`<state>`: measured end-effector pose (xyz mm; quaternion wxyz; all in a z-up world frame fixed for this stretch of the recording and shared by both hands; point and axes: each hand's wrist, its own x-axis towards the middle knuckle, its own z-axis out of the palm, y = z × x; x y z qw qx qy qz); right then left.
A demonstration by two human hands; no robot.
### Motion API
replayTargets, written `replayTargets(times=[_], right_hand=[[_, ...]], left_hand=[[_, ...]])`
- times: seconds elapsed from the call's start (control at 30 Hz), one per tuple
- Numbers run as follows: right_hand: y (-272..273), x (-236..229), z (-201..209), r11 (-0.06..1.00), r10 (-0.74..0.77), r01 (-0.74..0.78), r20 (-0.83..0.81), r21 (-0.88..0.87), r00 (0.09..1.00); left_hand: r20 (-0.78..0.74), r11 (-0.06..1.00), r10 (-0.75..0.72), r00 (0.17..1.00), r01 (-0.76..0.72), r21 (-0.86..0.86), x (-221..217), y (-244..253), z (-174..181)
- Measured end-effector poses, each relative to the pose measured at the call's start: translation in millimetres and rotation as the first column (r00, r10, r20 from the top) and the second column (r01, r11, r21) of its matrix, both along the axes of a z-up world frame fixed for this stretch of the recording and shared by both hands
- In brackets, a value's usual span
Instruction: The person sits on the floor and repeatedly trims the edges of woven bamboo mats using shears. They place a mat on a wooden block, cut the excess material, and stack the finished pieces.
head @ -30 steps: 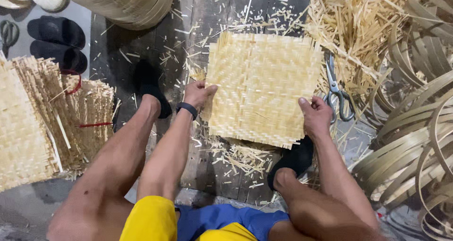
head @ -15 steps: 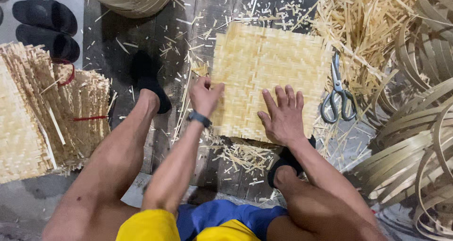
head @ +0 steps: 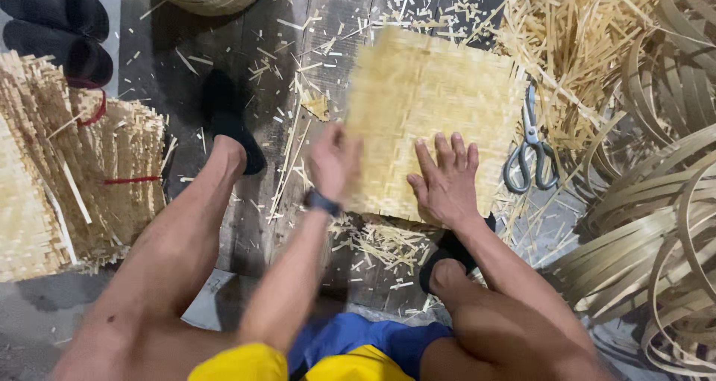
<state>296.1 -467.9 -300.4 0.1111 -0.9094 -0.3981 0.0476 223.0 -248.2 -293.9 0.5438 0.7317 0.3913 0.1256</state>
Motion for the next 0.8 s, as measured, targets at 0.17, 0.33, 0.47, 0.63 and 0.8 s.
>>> replayTargets(times=[0.17, 0.33, 0.47, 0.63, 0.8], right_hand=[[6.8, 2.8, -0.7, 0.999, 0.047, -0.047, 0.043, -0.001, 0.998], [-9.2, 14.7, 2.3, 0.971, 0.026, -0.007, -0.078, 0.24, 0.997], [-74.0, 31.7, 34.8, 0.826, -0.281, 0.278, -0.068, 0.49, 0.957], [-235.0, 34.6, 108.8, 0.821, -0.571, 0.515, 0.358, 0.248, 0.739], [-352.3, 1.7, 124.4, 0.699, -0.476, 0.672, 0.54, -0.246, 0.694]], left_hand=[[-0.156, 0.995, -0.042, 0.987, 0.026, -0.099, 16.8, 66.5, -68.1], [-0.035, 0.979, -0.089, 0.995, 0.081, -0.189, 4.3, 82.0, -128.8], [-0.124, 0.98, -0.194, 0.973, 0.198, 0.017, 0.8, 97.7, -151.6], [0.057, 0.993, -0.078, 0.995, 0.072, 0.089, -4.9, 93.6, -151.8], [0.12, 0.94, 0.022, 0.993, -0.061, 0.336, 3.5, 80.4, -96.6]])
